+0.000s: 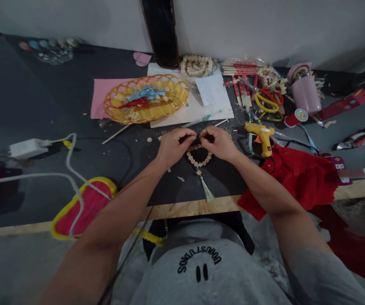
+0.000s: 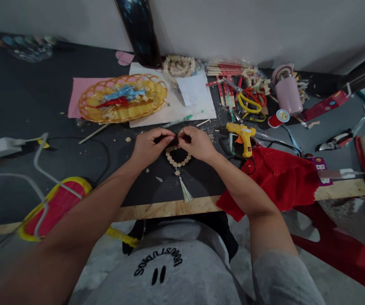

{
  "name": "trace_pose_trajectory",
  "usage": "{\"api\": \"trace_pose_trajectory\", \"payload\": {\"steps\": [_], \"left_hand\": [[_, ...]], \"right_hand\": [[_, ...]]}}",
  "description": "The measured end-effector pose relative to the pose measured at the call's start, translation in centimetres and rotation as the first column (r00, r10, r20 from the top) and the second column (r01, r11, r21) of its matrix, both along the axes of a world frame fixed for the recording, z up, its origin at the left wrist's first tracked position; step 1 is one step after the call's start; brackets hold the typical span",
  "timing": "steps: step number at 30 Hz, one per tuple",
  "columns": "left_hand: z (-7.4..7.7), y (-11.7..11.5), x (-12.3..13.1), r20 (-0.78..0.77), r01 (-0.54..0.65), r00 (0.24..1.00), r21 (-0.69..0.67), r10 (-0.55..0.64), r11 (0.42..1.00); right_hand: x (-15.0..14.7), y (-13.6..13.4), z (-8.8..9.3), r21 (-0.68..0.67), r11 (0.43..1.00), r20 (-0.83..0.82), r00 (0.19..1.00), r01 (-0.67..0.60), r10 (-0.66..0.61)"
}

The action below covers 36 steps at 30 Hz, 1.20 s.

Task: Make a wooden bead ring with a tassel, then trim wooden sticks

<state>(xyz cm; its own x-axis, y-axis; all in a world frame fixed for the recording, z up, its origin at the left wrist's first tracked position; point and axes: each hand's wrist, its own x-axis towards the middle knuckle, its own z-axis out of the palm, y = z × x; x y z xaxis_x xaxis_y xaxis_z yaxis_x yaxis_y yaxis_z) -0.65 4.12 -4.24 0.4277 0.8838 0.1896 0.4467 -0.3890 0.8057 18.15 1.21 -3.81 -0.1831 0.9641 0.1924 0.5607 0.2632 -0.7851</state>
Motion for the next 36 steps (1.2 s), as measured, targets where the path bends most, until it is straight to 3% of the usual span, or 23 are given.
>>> {"api": "trace_pose_trajectory", "payload": {"steps": [15, 22, 28, 36], "left_hand": [[0.28, 0.13, 0.38, 0.039, 0.059, 0.997, 0.115, -0.064, 0.992], [0.03, -0.09, 0.21, 0.040, 0.017, 0.999, -0.043, -0.015, 0.999], [0.31, 0.00, 0.20, 0.073, 0.017, 0.997, -0.093, -0.010, 0.996], [0.44, 0.23, 0.12, 0.052, 0.113, 0.993, -0.208, -0.104, 0.972]], "right_hand": [[-0.19, 0.02, 0.18, -0.061, 0.998, 0.023, 1.000, -0.017, 0.018], [0.07, -0.13, 0.08, -0.008, 1.000, 0.050, 0.999, -0.019, 0.019], [0.51, -0.19, 0.18, 0.005, 1.000, 0.118, 0.993, -0.023, 0.022], [0.74, -0.40, 0.70, 0.072, 0.993, 0.109, 0.991, -0.092, 0.084]]}}
